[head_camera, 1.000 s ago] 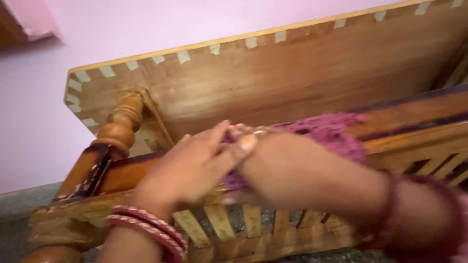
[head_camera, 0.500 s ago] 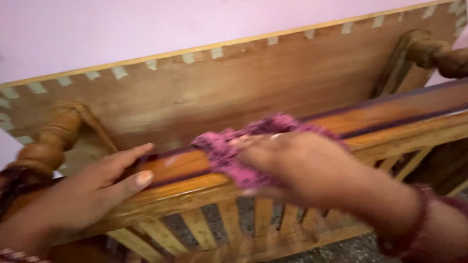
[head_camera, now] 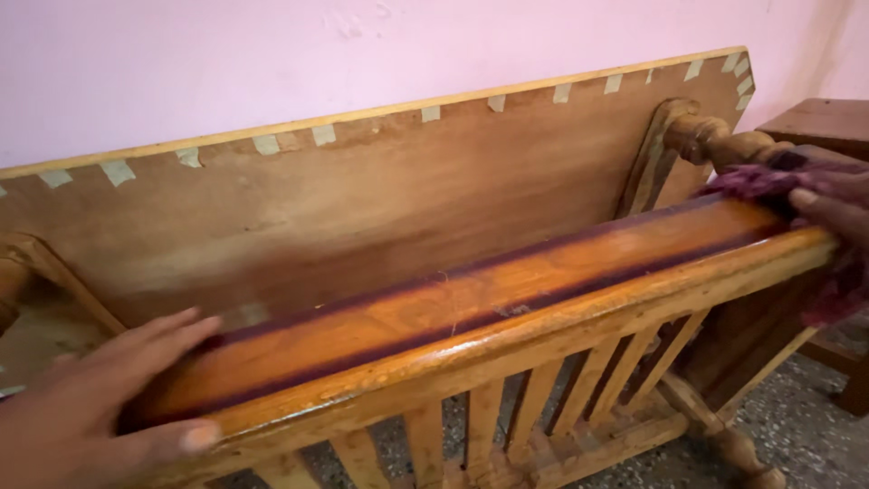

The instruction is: The person wipes the wooden frame of a cot with a purple cloth. They clean the side rails, the ornate legs, and the slatted supports underneath, moving along the length of the cot.

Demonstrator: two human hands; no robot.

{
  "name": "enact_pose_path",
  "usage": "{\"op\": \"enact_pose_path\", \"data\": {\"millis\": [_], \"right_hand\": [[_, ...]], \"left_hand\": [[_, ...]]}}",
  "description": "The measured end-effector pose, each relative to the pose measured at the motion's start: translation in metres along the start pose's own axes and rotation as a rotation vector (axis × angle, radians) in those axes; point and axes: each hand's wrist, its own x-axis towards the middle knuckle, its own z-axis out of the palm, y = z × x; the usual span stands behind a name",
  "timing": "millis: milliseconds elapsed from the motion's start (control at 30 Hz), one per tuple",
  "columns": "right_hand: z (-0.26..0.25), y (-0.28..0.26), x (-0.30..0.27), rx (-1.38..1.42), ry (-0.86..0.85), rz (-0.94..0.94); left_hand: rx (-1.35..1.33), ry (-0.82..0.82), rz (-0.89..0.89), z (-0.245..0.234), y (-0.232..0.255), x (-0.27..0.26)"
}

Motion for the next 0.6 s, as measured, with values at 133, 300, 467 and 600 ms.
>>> {"op": "enact_pose_path", "data": {"millis": [133, 300, 467, 600], "right_hand": [[-0.046, 0.053, 0.087, -0.254, -0.063, -0.226], [-0.044, 0.046, 0.087, -0.798, 0.003, -0.242], [0.017, -0.035, -0.002, -1.116, 0.027, -0.062], [0.089, -0.14, -0.092, -1.507, -0.105, -0.038]], "left_hand": [[-0.095, 0.104, 0.301, -0.029, 0.073, -0.004], [-0.19, 0.158, 0.518, -0.038, 0.148, 0.004], [-0.356, 0.212, 0.561, -0.034, 0.141, 0.002], [-0.378, 0.23, 0.564, -0.03, 0.14, 0.002]]}}
